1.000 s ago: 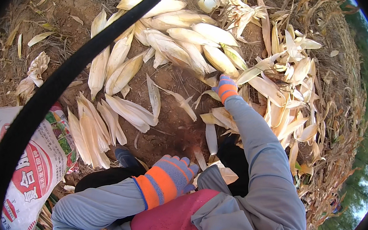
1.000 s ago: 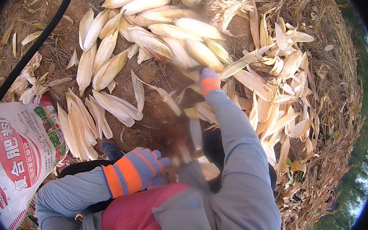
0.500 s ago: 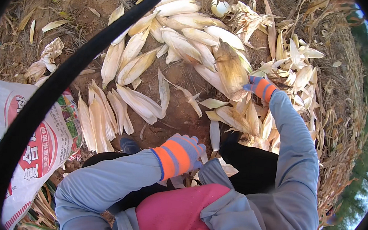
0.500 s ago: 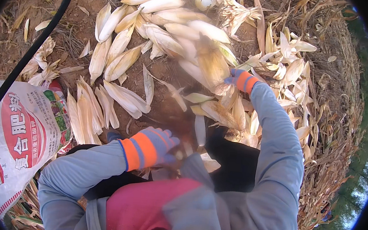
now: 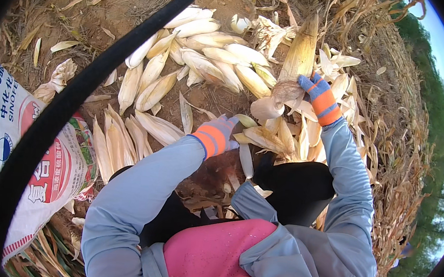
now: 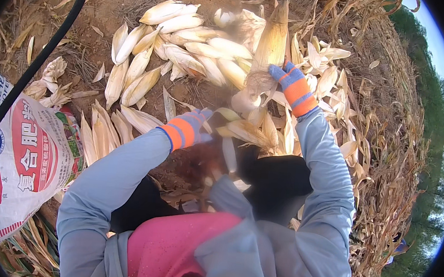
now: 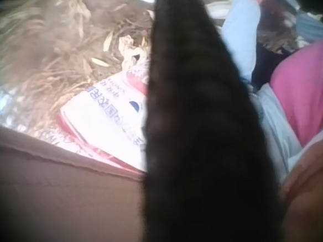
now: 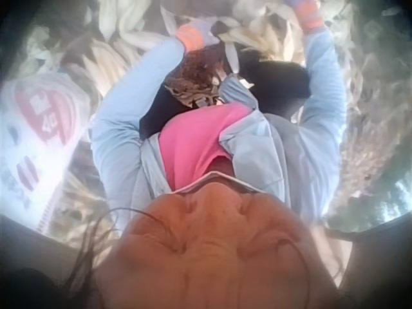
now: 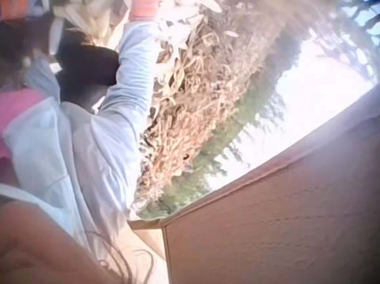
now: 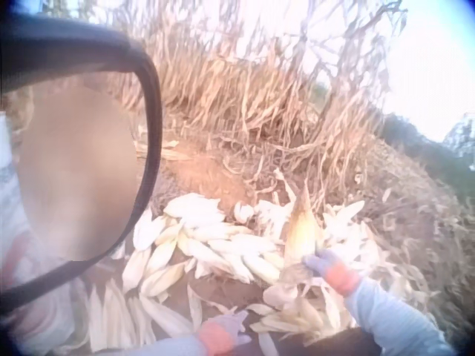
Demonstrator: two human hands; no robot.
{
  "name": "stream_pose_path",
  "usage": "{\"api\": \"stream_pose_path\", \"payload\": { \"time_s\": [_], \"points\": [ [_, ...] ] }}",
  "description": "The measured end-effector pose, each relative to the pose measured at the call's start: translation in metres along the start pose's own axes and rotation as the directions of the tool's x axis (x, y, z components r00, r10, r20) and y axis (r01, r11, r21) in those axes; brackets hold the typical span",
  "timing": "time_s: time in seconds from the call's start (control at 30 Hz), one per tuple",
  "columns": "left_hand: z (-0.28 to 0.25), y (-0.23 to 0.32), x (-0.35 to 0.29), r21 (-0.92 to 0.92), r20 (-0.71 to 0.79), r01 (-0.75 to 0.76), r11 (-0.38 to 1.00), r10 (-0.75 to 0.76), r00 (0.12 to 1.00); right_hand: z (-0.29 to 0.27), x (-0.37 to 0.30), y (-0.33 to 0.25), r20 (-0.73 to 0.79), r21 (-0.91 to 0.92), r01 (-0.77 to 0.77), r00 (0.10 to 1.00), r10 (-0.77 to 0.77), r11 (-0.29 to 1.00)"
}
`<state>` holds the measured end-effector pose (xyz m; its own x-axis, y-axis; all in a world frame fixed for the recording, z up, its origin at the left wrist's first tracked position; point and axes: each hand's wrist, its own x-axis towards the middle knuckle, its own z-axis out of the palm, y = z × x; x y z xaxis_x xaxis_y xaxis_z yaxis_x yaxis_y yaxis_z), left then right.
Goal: The person shucks corn cobs by hand, peeling back the husks to reveal the kernels. The person places the shucked corn into a nearby sack.
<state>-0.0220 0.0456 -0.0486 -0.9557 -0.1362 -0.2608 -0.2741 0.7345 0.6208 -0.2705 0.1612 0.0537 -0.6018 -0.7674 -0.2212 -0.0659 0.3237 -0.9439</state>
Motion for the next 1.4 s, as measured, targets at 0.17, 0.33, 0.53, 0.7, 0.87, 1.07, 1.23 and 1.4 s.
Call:
{"api": "stream_pose_path", "payload": {
  "time_s": [0.17,0.33,0.53,0.7,0.87,1.07,1.23,1.4],
  "points": [
    [-0.011,0.025,0.027,-0.192,-0.374,-0.24,0.952,0.155,0.914,0.022,-0.031,-0.063,-0.098,0.223,0.077,0.994,-0.056,0.972],
    [-0.014,0.064,0.045,-0.602,-0.38,-0.412,0.684,0.208,0.901,0.008,-0.043,-0.081,-0.136,0.541,0.121,0.989,-0.056,0.832],
    [0.017,0.01,0.125,0.01,-0.421,-0.53,0.848,0.484,0.767,0.026,-0.028,-0.03,0.181,0.659,-0.28,0.96,0.215,0.698],
    [0.012,0.056,0.126,0.203,-0.293,-0.609,0.767,0.641,0.71,0.054,-0.039,0.009,0.168,0.518,-0.043,0.984,-0.053,0.854],
    [0.04,0.046,0.143,-0.944,-0.182,-0.314,0.103,0.633,0.752,0.044,-0.053,0.0,0.081,0.597,-0.112,0.994,0.079,0.794],
    [0.063,0.017,0.172,-0.119,-0.57,-0.775,0.621,0.596,0.565,0.087,-0.055,-0.017,-0.14,0.563,-0.003,0.985,0.099,0.826],
    [0.058,0.015,0.129,-0.279,-0.42,-0.619,0.734,0.487,0.766,0.062,-0.018,0.047,-0.152,0.239,0.118,0.985,-0.083,0.964],
    [0.007,0.034,0.068,-0.313,-0.263,-0.375,0.872,0.3,0.917,0.047,-0.005,0.053,0.057,-0.325,0.261,0.965,-0.257,0.909]
  ]
}}
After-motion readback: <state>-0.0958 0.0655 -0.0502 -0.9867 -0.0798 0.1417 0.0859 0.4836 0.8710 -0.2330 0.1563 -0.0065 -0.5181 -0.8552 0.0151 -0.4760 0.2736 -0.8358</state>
